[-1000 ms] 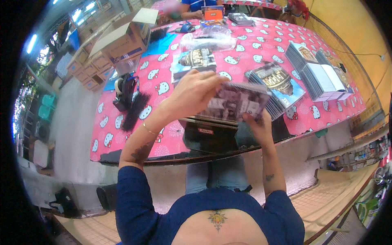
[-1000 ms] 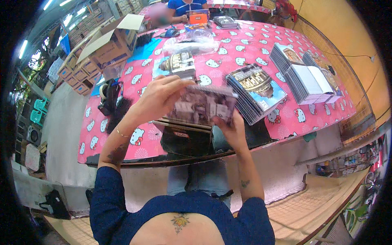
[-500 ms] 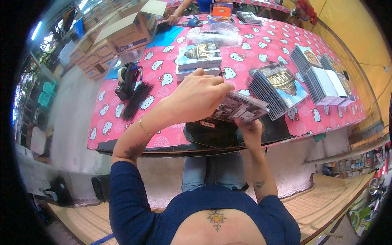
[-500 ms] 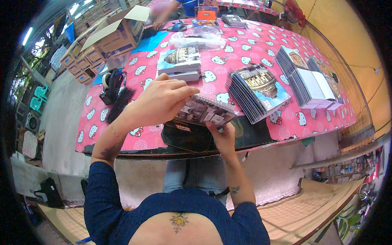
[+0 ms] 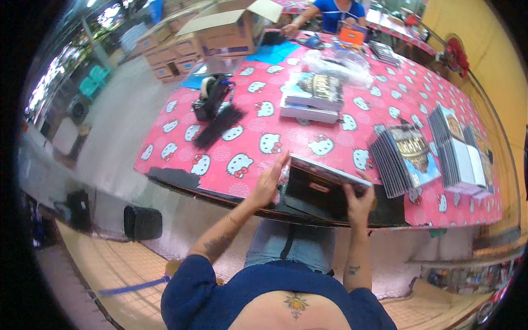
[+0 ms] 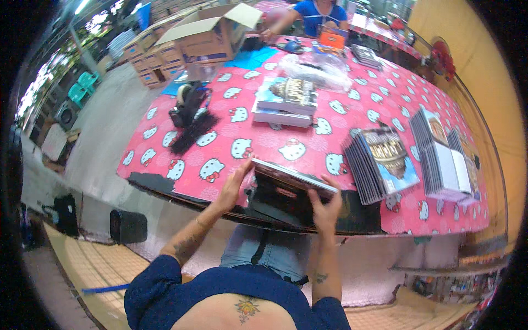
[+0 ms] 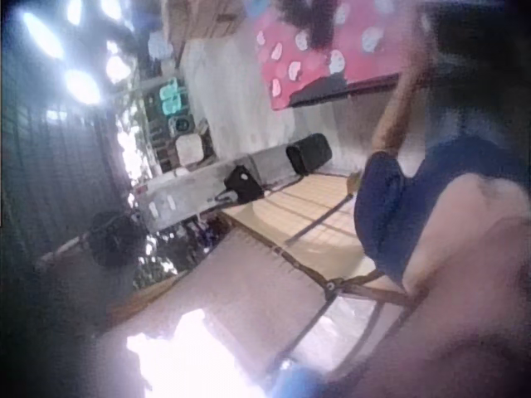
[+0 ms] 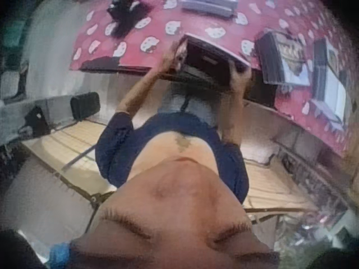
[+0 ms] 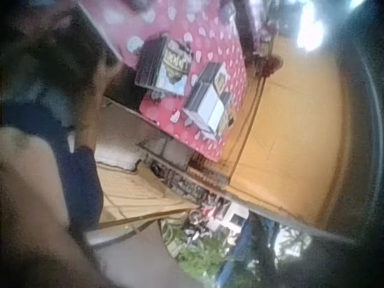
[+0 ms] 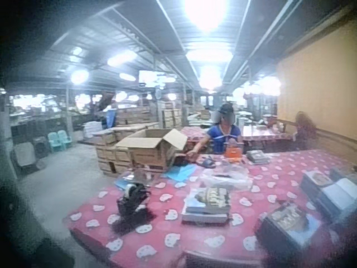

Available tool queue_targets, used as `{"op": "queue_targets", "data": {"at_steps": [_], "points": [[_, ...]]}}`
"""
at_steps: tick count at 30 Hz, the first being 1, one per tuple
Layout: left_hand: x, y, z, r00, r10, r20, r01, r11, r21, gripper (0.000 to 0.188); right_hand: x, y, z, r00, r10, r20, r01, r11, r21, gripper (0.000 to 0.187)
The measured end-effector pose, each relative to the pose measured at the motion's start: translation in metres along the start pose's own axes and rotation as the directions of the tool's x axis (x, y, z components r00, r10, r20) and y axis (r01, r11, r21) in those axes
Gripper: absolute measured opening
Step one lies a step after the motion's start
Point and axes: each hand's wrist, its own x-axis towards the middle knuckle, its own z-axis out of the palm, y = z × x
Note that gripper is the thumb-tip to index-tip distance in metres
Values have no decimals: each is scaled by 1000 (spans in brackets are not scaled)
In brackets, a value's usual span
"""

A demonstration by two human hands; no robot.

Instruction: The person places printed sheets into a spiral-bound notebook, closes the notebook, and stacks it with others on a table.

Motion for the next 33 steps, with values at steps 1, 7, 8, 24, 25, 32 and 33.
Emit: {"op": "queue_targets", "data": {"at_steps": [1,7,8,24,25,32,33], "points": [[18,-2,-22,997,7,-79,25,917,397,47,-1,6,-15,1000,19,3,-19,999,44,48],[82,-44,-206,970,184,-158,181,-114,977,25,0,9,-15,1000,-12,20,10,997,78,50],[88,-43,-202,955,249,-163,181,-48,982,23,0,11,-17,1000,6,22,-8,998,67,52],[19,89,1,955,279,-97,-168,783,599,28,31,-71,86,801,-351,485,595,562,-574,18],[15,89,1,956,284,-68,-181,760,625,28,33,-70,86,810,-336,481,581,573,-578,16],[4,84,6,957,283,-64,-184,762,621,20,35,-67,89,814,-338,474,572,613,-546,12],[3,88,6,959,279,-57,-181,752,634,19,35,-66,89,816,-330,474,566,617,-546,12]]}}
